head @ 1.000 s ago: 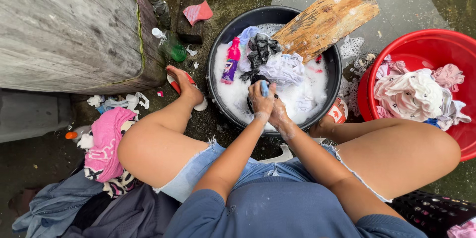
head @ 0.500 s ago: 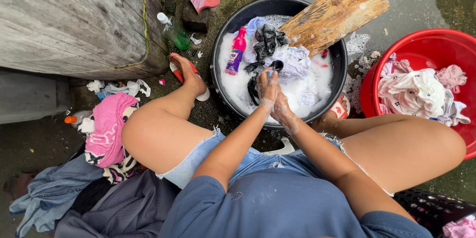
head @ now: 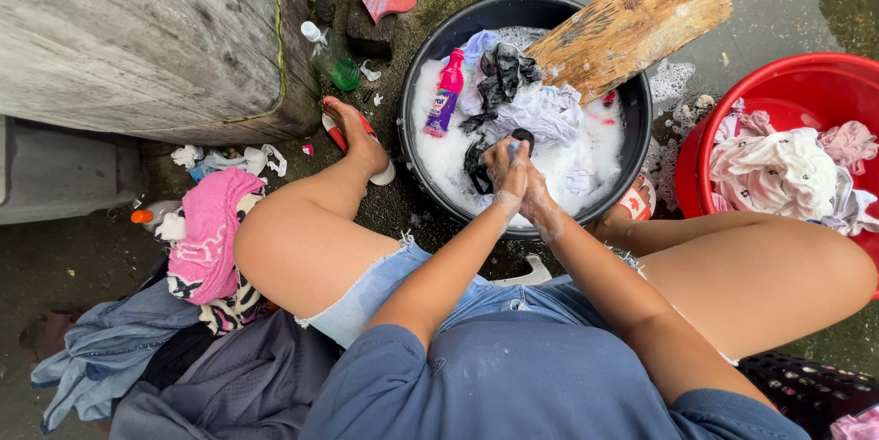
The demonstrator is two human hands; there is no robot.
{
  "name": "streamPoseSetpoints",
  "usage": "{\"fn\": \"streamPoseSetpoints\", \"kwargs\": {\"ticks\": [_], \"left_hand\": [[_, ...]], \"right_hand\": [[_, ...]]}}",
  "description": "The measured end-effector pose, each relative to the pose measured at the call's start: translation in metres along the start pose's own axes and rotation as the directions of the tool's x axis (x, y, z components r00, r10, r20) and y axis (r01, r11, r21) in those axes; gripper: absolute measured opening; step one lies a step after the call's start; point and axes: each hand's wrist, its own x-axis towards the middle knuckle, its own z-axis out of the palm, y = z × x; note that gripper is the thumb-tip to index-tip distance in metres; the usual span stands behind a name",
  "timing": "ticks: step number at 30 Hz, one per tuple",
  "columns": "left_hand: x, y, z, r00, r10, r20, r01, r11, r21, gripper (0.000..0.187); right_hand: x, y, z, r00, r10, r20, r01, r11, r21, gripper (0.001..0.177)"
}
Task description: The person hand-washes clothes by scrubbing and wringing various garments in a basin of soapy water by hand and transferring them into an adjacent basin.
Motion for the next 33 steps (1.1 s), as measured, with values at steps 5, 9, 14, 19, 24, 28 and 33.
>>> {"fn": "streamPoseSetpoints", "kwargs": {"ticks": [5,9,14,19,24,28,33], "left_hand": [[0.072,-0.057,-0.017,0.858,-0.441,0.264,0.512,0.772,-0.376,0.069],[0.092,-0.089,-0.054,0.750,-0.598,0.282,0.659,0.716,-0.231,0.081],[0.103,-0.053,-0.041,0.921,-0.177,0.348,0.390,0.470,-0.792,0.029],[0.081,0.003,-0.040,0.918,0.188,0.349,-0.025,0.906,-0.423,0.046],[0.051,0.025,-0.041,0.899,0.341,0.274,-0.363,0.931,0.031,0.041],[0.003,0.032,0.001,0.751,0.652,0.104,-0.660,0.740,0.127,0.030],[0.062,0.024,-0.044,0.742,0.629,-0.234,-0.541,0.767,0.346,0.053]], "right_hand": [[0.020,-0.002,-0.053,0.955,-0.007,-0.295,-0.080,0.957,-0.280,0.038],[0.003,-0.028,-0.075,0.837,-0.471,-0.277,0.305,0.824,-0.477,0.025],[-0.007,-0.036,-0.071,0.790,-0.575,-0.214,0.356,0.714,-0.602,0.046],[-0.030,-0.075,-0.009,0.781,-0.596,0.186,0.615,0.682,-0.395,0.031],[-0.033,-0.113,0.030,0.877,-0.481,0.020,0.481,0.877,-0.020,0.021],[0.008,-0.071,-0.005,0.885,-0.445,0.134,0.456,0.888,-0.058,0.034],[0.034,-0.002,-0.007,0.990,-0.089,-0.105,0.099,0.990,0.098,0.041]]}}
